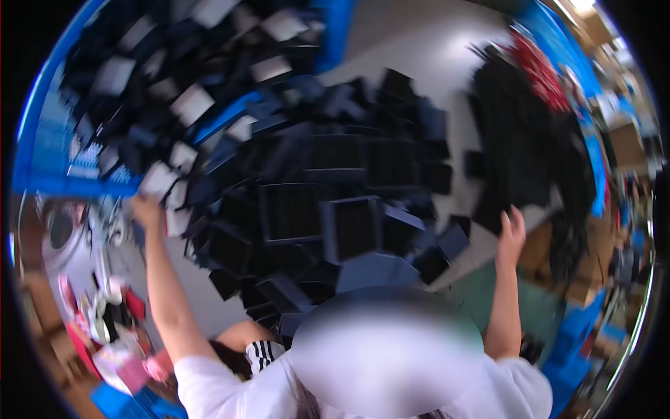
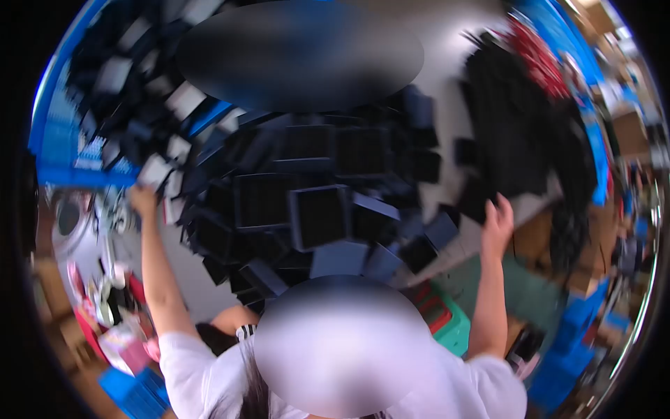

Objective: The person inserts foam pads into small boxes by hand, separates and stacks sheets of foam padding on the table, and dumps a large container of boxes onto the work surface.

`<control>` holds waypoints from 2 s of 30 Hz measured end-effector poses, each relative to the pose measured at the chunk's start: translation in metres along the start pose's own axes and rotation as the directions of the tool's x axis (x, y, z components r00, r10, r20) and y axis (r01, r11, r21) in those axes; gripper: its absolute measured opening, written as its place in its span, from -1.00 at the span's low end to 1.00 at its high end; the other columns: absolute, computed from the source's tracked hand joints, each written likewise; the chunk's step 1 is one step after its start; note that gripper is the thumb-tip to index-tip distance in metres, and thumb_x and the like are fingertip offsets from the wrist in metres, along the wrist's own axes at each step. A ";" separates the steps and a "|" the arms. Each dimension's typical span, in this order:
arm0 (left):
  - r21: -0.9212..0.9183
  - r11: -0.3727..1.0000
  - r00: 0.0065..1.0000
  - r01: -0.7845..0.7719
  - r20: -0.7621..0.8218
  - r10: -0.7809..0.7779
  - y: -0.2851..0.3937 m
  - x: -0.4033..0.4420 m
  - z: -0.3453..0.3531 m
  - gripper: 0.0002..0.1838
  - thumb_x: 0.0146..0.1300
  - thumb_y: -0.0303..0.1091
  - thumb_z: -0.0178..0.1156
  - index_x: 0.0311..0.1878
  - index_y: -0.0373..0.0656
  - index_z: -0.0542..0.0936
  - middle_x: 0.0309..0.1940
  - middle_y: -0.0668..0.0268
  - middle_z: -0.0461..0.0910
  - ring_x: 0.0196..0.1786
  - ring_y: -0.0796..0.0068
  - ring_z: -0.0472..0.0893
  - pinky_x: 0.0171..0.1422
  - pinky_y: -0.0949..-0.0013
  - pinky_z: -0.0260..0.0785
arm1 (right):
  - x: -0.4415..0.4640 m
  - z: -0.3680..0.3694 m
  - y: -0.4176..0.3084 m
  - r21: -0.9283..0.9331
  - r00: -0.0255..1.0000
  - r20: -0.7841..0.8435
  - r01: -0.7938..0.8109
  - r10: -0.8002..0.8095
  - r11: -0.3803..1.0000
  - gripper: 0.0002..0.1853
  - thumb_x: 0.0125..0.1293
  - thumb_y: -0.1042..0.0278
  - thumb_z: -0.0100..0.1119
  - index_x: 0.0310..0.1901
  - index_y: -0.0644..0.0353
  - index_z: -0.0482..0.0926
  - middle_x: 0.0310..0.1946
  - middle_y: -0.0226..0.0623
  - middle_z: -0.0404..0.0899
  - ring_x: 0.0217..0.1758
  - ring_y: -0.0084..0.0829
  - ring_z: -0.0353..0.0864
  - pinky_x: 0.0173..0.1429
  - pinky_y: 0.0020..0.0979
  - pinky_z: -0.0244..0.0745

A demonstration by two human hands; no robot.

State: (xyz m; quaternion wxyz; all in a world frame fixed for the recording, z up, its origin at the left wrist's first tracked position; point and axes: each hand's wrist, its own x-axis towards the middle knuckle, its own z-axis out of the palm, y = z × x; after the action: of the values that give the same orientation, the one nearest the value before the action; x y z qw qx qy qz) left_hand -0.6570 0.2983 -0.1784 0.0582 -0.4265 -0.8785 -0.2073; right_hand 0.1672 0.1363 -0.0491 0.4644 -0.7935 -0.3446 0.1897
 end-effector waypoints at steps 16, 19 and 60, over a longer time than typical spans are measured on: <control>-0.921 0.362 0.561 -0.148 0.223 0.797 0.369 -0.301 -0.280 -0.40 0.22 -0.67 -0.05 0.37 -0.17 0.24 0.22 0.12 0.37 0.23 0.32 0.42 0.29 0.35 0.22 | -0.097 -0.014 -0.174 0.745 0.897 0.124 0.199 -0.425 0.637 -0.40 0.26 0.63 0.01 0.36 0.21 0.21 -0.25 -0.41 0.58 -0.45 -0.82 0.28 -0.38 -0.71 0.12; -0.803 0.480 0.553 -0.354 0.234 0.799 0.385 -0.297 -0.260 -0.45 0.24 -0.70 -0.08 0.30 -0.07 0.36 0.01 0.04 0.52 0.00 0.26 0.58 0.05 0.35 0.39 | -0.090 -0.056 -0.140 0.674 0.954 0.001 0.221 -0.300 0.705 -0.48 0.27 0.59 0.04 0.30 0.18 0.35 -0.31 -0.59 0.49 -0.46 -0.83 0.18 -0.40 -0.71 0.07; -0.145 0.693 -0.680 0.706 0.135 0.721 0.509 -0.858 -0.328 -0.65 0.42 -0.32 0.04 0.23 -0.11 0.40 0.13 0.36 0.50 0.20 0.42 0.46 0.28 0.30 0.29 | -0.244 -0.406 0.087 -0.462 0.503 -0.617 0.390 -0.605 0.796 -0.27 0.32 -0.17 -0.13 0.35 0.24 0.24 0.41 -0.09 0.16 0.52 -0.11 0.02 0.52 0.01 -0.25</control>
State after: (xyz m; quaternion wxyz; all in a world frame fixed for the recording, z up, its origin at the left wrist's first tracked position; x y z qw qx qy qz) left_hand 0.2525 -0.1800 0.0402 -0.9568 -0.2870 -0.0351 0.0320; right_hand 0.2833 -0.3151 0.0731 0.4874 -0.7181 -0.3627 -0.3395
